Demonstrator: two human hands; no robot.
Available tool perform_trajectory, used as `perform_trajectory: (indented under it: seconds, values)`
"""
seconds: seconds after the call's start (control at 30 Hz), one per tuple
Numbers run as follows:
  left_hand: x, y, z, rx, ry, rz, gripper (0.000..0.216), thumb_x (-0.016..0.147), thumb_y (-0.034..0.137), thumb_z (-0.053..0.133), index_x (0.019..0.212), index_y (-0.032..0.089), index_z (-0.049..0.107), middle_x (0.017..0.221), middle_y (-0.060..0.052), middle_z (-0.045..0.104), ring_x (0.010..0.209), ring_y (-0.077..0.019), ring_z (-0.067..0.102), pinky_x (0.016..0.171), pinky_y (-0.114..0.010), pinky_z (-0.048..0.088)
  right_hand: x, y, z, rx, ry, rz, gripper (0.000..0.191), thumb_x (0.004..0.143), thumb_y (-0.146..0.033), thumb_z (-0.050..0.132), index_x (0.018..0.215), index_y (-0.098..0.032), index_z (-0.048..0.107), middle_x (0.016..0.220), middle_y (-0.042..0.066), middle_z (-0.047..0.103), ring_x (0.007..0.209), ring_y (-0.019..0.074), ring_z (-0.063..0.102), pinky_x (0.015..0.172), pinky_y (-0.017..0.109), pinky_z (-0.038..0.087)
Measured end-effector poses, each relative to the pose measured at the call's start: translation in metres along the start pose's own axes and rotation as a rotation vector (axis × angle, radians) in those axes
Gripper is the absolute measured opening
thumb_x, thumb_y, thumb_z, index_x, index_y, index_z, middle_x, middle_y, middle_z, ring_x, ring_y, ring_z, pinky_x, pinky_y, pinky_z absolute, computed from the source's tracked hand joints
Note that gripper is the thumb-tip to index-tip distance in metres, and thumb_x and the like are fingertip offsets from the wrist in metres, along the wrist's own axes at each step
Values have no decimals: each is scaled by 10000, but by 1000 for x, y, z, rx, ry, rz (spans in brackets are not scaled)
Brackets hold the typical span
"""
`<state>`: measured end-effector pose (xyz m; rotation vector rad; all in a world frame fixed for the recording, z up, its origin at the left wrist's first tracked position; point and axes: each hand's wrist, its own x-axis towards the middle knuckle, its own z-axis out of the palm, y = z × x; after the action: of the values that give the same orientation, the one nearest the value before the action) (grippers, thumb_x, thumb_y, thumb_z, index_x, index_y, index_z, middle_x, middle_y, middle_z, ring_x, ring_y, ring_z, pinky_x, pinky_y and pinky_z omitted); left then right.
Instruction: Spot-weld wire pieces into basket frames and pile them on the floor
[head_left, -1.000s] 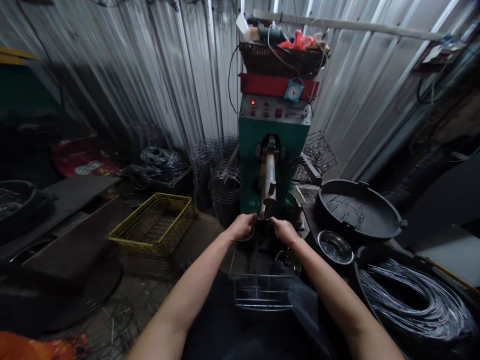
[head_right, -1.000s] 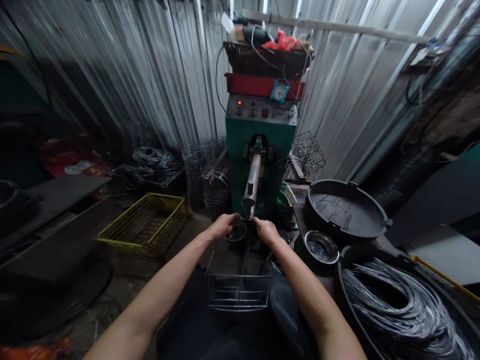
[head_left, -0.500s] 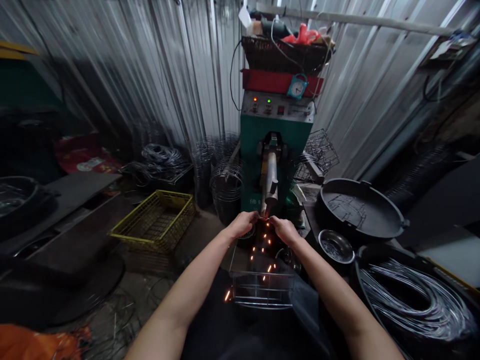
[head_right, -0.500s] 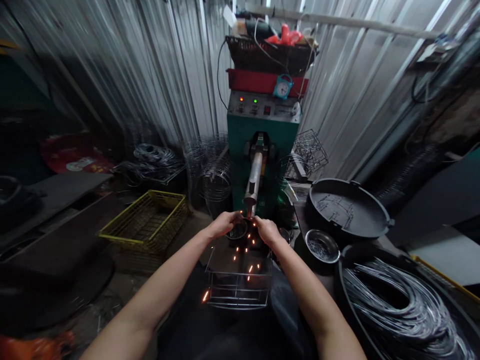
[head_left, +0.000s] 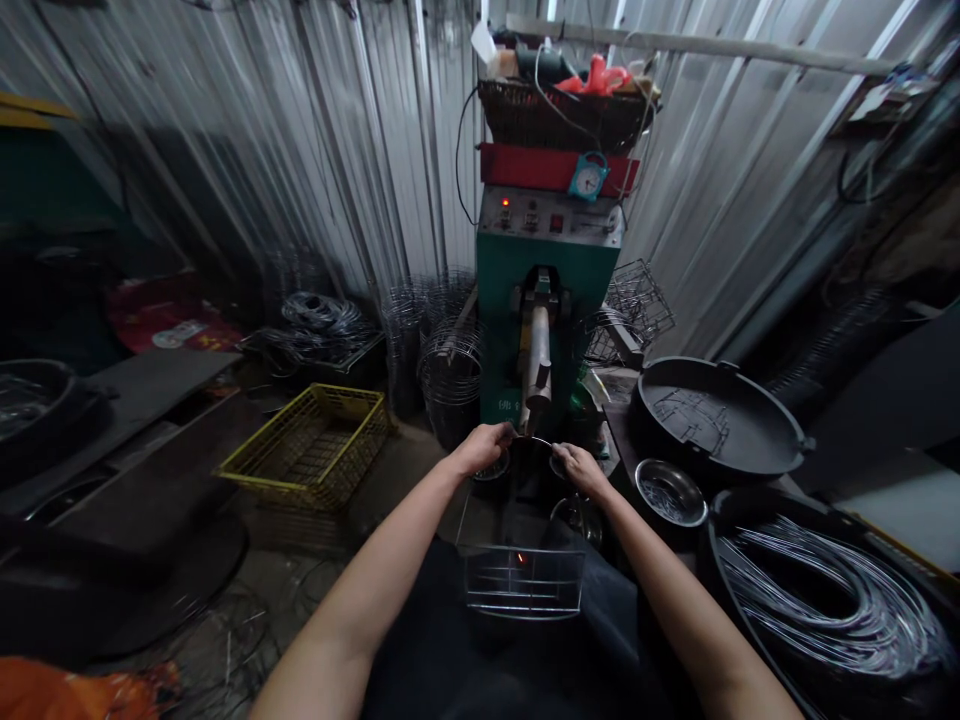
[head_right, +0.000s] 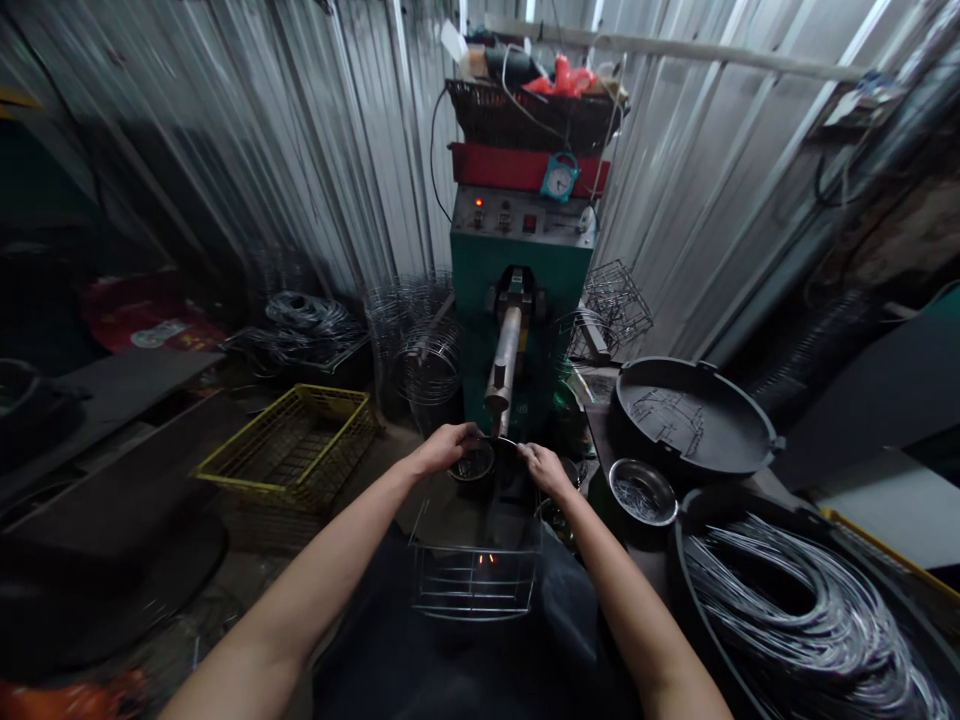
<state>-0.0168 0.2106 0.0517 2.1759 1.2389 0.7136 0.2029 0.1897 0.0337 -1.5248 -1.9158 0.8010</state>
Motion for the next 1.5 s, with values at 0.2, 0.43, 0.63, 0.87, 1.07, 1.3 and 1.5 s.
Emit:
perform_trajectory:
  seconds: [0.2, 0.43, 0.63, 0.87, 1.07, 1.3, 1.5]
  values:
    - [0, 0, 0, -17, -11, -56, 201, 757, 168, 473, 910, 166, 603, 831, -29, 650, 759, -144, 578, 657, -212, 418, 1, -3, 4, -26, 21, -9, 370, 797, -444, 302, 620, -172, 480, 600, 9, 494, 598, 142, 466, 573, 237, 351]
    - [1, 6, -6, -14, -26, -61, 195, 749, 176, 488, 903, 170, 607, 855, -34, 651, 802, -156, 570, 711, -239, 417, 0, -9, 1, -77, 25, 0, 350, 803, -412, 309, 653, -164, 504, 629, 16, 514, 630, 150, 484, 599, 240, 351]
    - [2, 2, -4, -35, -27, -91, 217, 750, 188, 477, 924, 167, 606, 830, -25, 645, 761, -146, 569, 674, -230, 427, 3, -10, 1, -119, 16, 25, 340, 820, -361, 321, 694, -143, 549, 662, 28, 542, 647, 146, 493, 607, 235, 347]
    - [-5, 7, -6, 22, -30, -60, 212, 731, 176, 495, 902, 174, 621, 817, -27, 648, 763, -152, 571, 689, -235, 425, -10, -8, -1, -105, -51, 22, 330, 802, -376, 399, 718, -119, 589, 613, 12, 546, 593, 136, 493, 545, 220, 354]
    - [-58, 32, -20, -110, -38, -4, 291, 772, 316, 495, 1012, 184, 591, 946, -48, 645, 852, -161, 575, 746, -246, 426, -47, -3, 11, 9, -48, -171, 273, 806, -319, 407, 879, -146, 605, 878, 69, 632, 824, 181, 563, 743, 275, 412]
    - [-182, -7, 0, -716, 369, -657, 528, 771, 559, 393, 1063, 137, 516, 847, -84, 625, 711, -155, 603, 591, -246, 463, -78, 6, 9, 130, 140, -237, 299, 817, -357, 410, 928, -159, 605, 929, 78, 623, 887, 188, 560, 795, 306, 424]
    - [-227, -6, 56, -1390, 127, -960, 459, 785, 516, 432, 958, 108, 553, 790, -126, 653, 653, -190, 626, 565, -294, 487, -78, 22, 8, 274, 188, -171, 315, 814, -387, 429, 958, -176, 614, 857, 53, 629, 832, 183, 573, 768, 314, 445]
